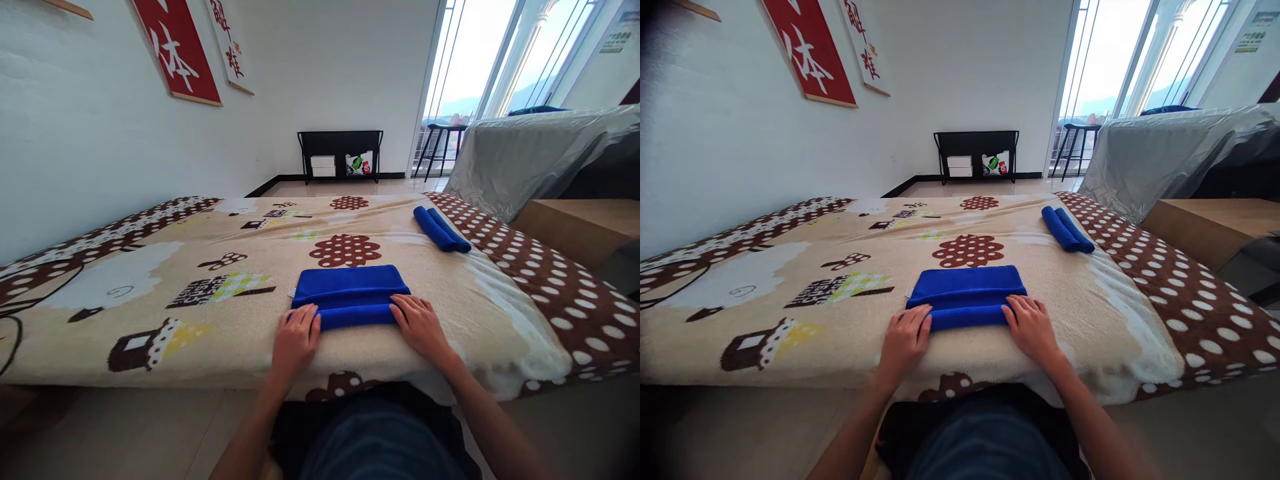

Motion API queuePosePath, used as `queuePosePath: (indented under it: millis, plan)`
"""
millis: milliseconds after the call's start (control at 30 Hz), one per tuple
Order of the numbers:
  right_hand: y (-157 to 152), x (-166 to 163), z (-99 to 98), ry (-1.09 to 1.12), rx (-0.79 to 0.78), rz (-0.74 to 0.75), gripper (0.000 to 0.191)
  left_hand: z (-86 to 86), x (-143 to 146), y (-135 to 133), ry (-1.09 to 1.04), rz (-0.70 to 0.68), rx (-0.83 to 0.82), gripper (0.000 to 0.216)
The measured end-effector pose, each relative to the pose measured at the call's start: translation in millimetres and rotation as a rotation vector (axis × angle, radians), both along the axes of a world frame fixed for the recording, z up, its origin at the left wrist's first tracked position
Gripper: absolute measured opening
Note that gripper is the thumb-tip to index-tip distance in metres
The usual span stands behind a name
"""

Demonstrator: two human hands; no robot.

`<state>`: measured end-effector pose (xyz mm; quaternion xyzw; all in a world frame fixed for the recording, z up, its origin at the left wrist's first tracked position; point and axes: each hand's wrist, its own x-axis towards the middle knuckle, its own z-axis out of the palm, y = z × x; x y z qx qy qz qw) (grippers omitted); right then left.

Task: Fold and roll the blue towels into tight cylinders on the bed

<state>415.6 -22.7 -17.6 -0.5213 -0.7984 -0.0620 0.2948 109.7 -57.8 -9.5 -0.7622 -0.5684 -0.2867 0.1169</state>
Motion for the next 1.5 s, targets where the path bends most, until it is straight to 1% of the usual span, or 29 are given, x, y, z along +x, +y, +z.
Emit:
queuePosePath:
  millis: [100, 167, 267, 333, 400, 467, 533, 667, 800, 900, 1000, 1100, 1200, 1267, 1333, 1367, 1400, 1467, 1500]
  plan:
    - [0.8, 24.6, -4.3, -0.009, -0.008, 0.037, 0.037, -3.8, -30.0, -6.6, 0.014, 0.005, 0.028, 0.036]
    - [0.0, 33.9, -5.8, -0.007, 0.014, 0.066, 0.037, -5.6, -42.8, -10.2, 0.045, -0.010, 0.052, 0.036]
    - [-1.7, 42.5, -6.8, 0.031, 0.113, 0.047, 0.038, -7.0, -52.7, -15.8, 0.076, 0.030, 0.137, 0.035]
    - [-2.8, 47.4, -7.0, 0.039, 0.167, 0.058, 0.034, -6.3, -56.3, -19.8, 0.083, 0.068, 0.202, 0.034]
    - [-3.8, 52.3, -6.7, 0.018, 0.170, 0.117, 0.028, -3.9, -59.8, -23.4, 0.111, 0.030, 0.214, 0.034]
    - [-4.9, 56.7, -5.7, -0.018, 0.139, 0.162, 0.028, -0.5, -63.5, -26.1, 0.145, -0.047, 0.175, 0.036]
    - [-6.0, 59.6, -4.0, -0.054, 0.095, 0.167, 0.032, 3.0, -66.7, -27.2, 0.152, -0.085, 0.119, 0.037]
    - [-4.3, 61.4, -1.8, -0.071, 0.002, 0.162, 0.039, 6.0, -69.9, -22.9, 0.090, -0.069, 0.006, 0.038]
    - [4.6, 62.4, -4.9, -0.009, -0.049, 0.177, 0.038, 5.8, -70.1, -12.4, -0.036, -0.047, -0.091, 0.031]
    - [11.5, 62.9, -6.8, 0.051, -0.042, 0.168, 0.037, 6.4, -67.6, -4.6, -0.122, -0.025, -0.135, 0.028]
    - [14.9, 61.6, -4.9, 0.111, -0.024, 0.138, 0.033, 6.8, -65.1, 0.3, -0.177, -0.004, -0.131, 0.026]
    - [14.4, 58.2, -1.4, 0.154, -0.029, 0.134, 0.028, 6.2, -65.4, 0.8, -0.197, -0.014, -0.119, 0.027]
    - [11.2, 52.0, 0.1, 0.126, -0.022, 0.114, 0.027, 6.6, -64.1, -2.5, -0.142, -0.004, -0.115, 0.028]
    - [8.0, 44.7, 0.0, 0.076, 0.039, 0.042, 0.025, 8.6, -57.7, -5.2, -0.070, 0.056, -0.069, 0.027]
    - [4.2, 33.1, 0.2, 0.045, 0.128, -0.041, 0.025, 11.5, -44.3, -7.0, -0.011, 0.113, 0.008, 0.028]
    - [1.9, 25.5, 0.8, 0.035, 0.162, -0.059, 0.027, 13.0, -34.9, -7.2, 0.012, 0.107, 0.035, 0.032]
    - [-0.5, 16.8, 1.8, 0.026, 0.181, -0.050, 0.031, 14.4, -23.9, -6.9, 0.031, 0.071, 0.046, 0.037]
    - [-5.7, -3.3, 5.3, 0.013, 0.184, 0.035, 0.037, 16.4, 1.1, -4.9, 0.061, -0.052, 0.032, 0.045]
    - [-8.3, -13.8, 7.6, 0.008, 0.176, 0.090, 0.038, 16.8, 14.2, -3.5, 0.070, -0.114, 0.023, 0.045]
